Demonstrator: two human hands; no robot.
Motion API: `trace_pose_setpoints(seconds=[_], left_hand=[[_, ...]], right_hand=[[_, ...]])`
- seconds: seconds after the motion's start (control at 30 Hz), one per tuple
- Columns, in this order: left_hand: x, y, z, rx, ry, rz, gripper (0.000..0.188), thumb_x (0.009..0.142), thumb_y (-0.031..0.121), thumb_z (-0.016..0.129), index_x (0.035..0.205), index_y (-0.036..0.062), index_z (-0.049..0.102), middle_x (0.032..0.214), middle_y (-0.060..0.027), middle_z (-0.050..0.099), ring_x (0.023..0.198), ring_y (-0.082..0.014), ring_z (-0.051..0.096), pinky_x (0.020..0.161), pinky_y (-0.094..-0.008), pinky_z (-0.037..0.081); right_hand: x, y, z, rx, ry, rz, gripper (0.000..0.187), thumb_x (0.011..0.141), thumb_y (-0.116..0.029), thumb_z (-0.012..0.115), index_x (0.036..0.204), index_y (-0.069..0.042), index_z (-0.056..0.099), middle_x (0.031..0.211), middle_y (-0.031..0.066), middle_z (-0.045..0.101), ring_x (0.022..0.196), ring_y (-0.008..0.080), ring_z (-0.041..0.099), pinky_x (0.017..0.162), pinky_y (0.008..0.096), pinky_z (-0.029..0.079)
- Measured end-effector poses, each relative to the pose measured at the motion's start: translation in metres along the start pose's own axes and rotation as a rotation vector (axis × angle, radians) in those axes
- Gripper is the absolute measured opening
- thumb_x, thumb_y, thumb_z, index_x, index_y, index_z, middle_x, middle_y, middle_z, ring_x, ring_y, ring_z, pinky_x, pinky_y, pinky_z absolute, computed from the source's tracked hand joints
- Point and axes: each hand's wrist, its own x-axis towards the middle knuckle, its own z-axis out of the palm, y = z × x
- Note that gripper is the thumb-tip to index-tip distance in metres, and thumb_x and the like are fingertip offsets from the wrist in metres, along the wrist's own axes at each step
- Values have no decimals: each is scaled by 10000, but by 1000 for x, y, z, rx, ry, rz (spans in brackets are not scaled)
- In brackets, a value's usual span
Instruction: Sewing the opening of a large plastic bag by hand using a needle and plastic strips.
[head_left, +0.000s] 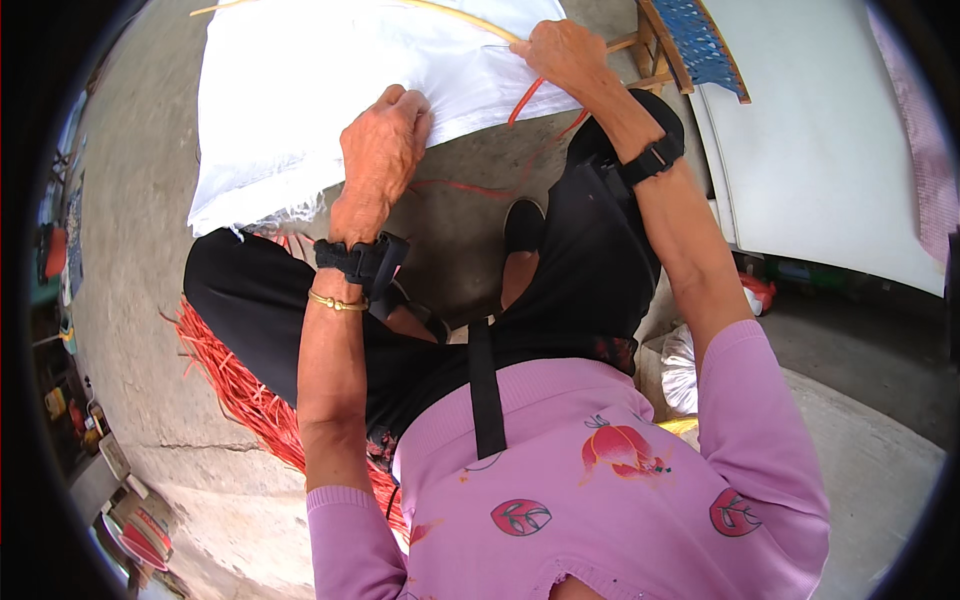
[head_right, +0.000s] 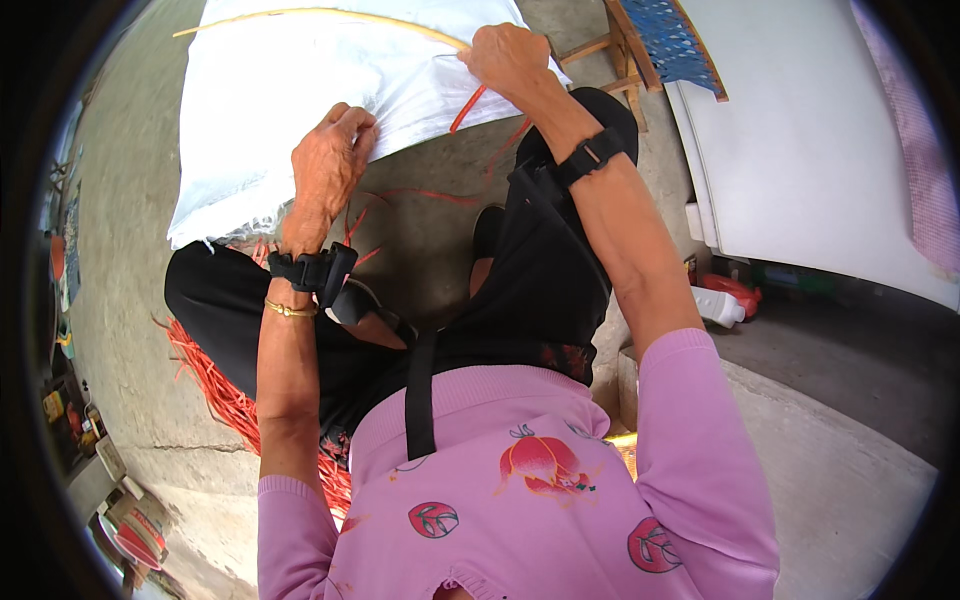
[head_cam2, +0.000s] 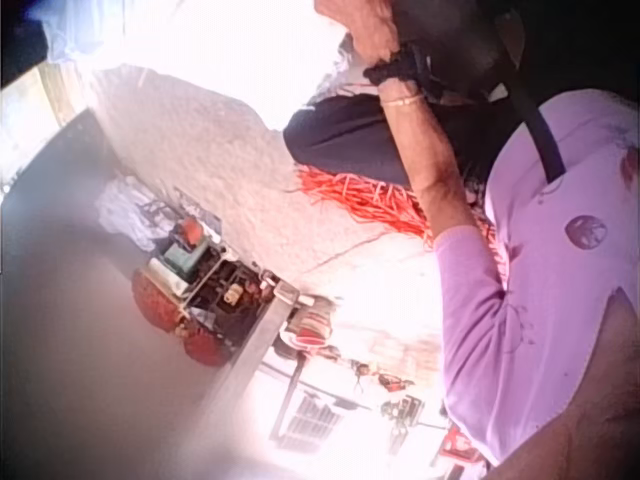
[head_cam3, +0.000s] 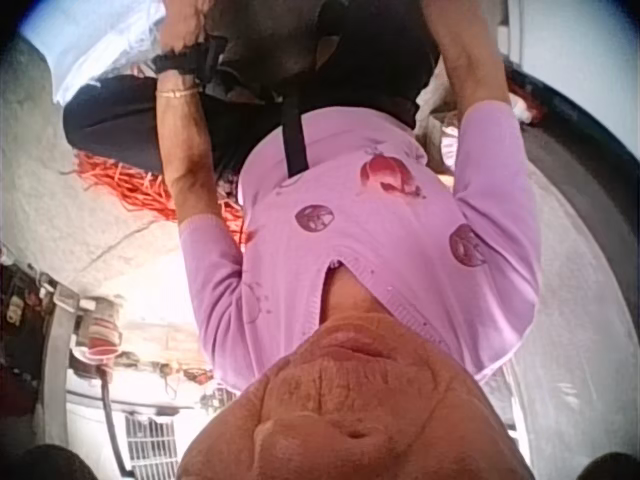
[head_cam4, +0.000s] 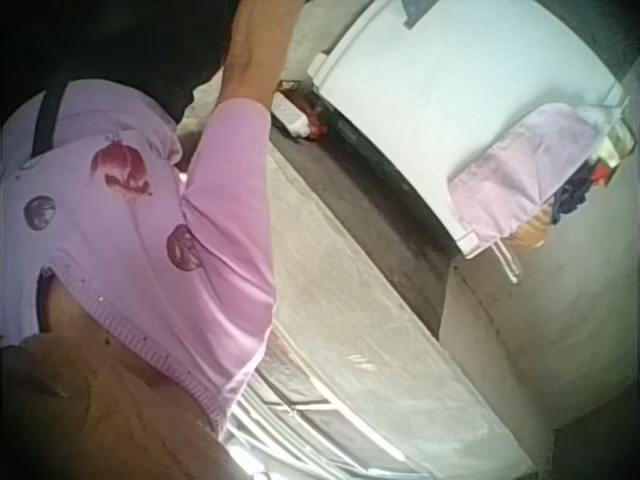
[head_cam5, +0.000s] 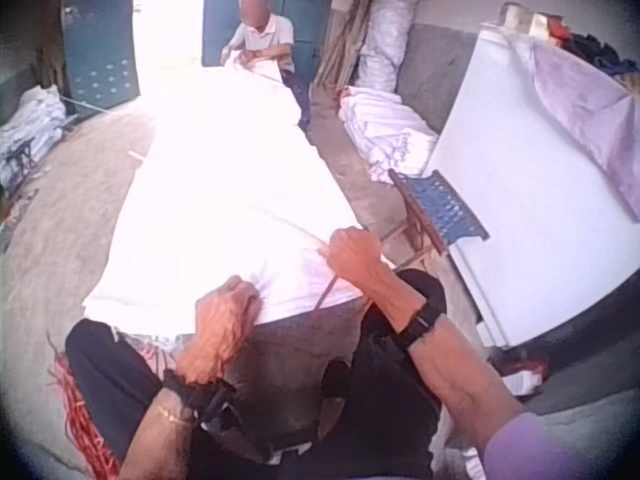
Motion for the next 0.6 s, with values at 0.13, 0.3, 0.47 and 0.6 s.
trace_pose_setpoints(seconds=[0.13, 0.3, 0.47, 0.6], left_hand=[[0, 0, 0, -6, 2, -24, 73, 825, 156, 572, 852, 96, 602, 821, -43, 597, 689, -267, 589, 609, -357, 464], [1, -2, -1, -65, -1, -77, 75, 821, 142, 565, 850, 88, 608, 829, -46, 600, 690, -260, 585, 625, -354, 462], [3, -5, -3, -117, -19, -105, 108, 822, 134, 568, 868, 62, 634, 830, -58, 610, 679, -246, 580, 641, -330, 462], [5, -6, -4, -203, -15, -171, 125, 823, 128, 582, 887, 43, 647, 820, -61, 621, 655, -207, 571, 644, -304, 458]], right_hand=[[5, 3, -2, -12, 26, -8, 403, 790, -429, 604, 815, -37, 693, 760, 169, 660, 690, 300, 652, 560, 372, 500], [0, 14, 3, 95, -81, 88, 480, 813, -497, 552, 816, -37, 688, 772, 170, 654, 734, 317, 638, 639, 419, 486], [1, 18, 3, 82, -54, 117, 442, 817, -462, 559, 834, -40, 690, 814, 170, 661, 759, 314, 642, 651, 420, 486], [0, 18, -7, 74, -46, 139, 409, 810, -438, 574, 848, -48, 692, 810, 171, 663, 745, 307, 643, 654, 400, 491]])
